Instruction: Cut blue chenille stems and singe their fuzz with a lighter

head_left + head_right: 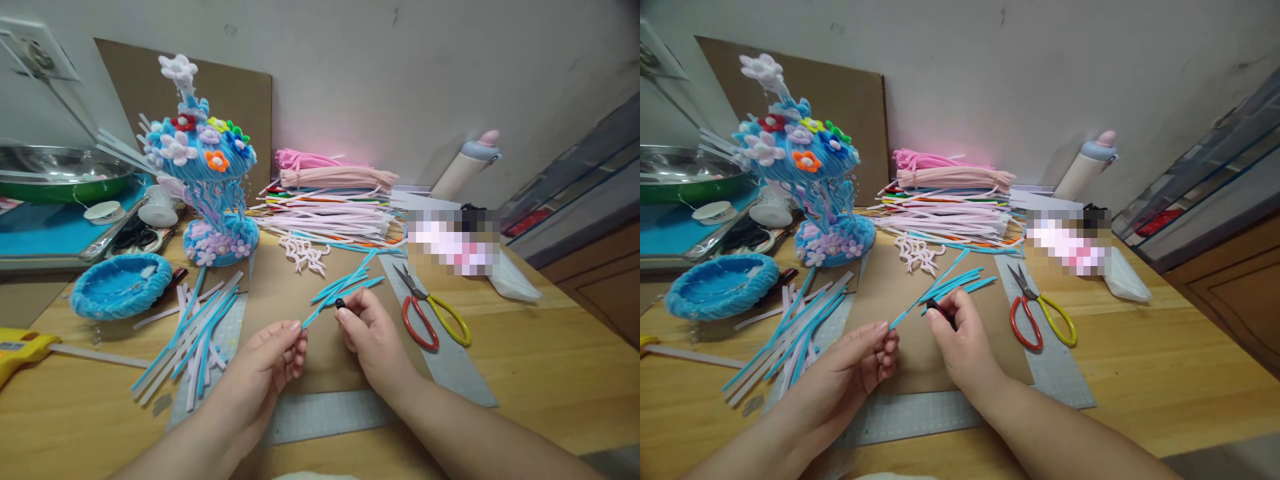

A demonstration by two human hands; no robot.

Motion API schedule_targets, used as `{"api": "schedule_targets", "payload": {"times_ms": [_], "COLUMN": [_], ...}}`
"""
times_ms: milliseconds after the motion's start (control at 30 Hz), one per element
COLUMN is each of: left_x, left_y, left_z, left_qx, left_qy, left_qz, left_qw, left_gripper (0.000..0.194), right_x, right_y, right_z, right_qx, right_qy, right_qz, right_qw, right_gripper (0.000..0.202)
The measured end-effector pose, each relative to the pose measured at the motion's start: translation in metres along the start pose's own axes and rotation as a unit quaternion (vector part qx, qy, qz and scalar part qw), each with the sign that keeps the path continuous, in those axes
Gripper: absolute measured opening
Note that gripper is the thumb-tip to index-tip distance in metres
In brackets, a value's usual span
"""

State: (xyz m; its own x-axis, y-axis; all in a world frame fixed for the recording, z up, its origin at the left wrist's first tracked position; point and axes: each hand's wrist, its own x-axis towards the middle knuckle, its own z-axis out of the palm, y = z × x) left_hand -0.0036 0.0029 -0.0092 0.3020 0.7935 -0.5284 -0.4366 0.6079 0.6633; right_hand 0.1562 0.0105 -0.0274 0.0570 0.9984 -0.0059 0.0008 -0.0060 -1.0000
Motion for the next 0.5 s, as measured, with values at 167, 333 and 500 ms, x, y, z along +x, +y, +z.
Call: {"api": "schedule_targets", "payload": {"times_ms": [167, 333, 500], "left_x": [-0.0004, -0.0018, 0.0], "left_y": [-0.0012, -0.0017, -0.0008], "left_z": [-0.0001, -0.0007, -0.0003], "left_qx": [-0.005, -0.003, -0.004], "left_qy": [-0.003, 0.0, -0.003], "left_qz": [0.001, -0.001, -0.001], "left_qw": [1.0, 1.0, 1.0], "left_gripper": [0.016, 0.015, 0.016], "right_x": [-0.0006, 0.0, -0.0003], "right_y": [-0.0012, 0.0001, 0.0008], "right_z": [0.0014, 0.0021, 0.0019], "right_qx": [-0.02, -0.038, -0.044], "right_qy": [0.001, -0.001, 0.0], "right_qz": [-0.005, -0.01, -0.003], "right_qw": [1.0, 0.999, 0.999], "right_gripper": [0.012, 0.012, 0.012]}}
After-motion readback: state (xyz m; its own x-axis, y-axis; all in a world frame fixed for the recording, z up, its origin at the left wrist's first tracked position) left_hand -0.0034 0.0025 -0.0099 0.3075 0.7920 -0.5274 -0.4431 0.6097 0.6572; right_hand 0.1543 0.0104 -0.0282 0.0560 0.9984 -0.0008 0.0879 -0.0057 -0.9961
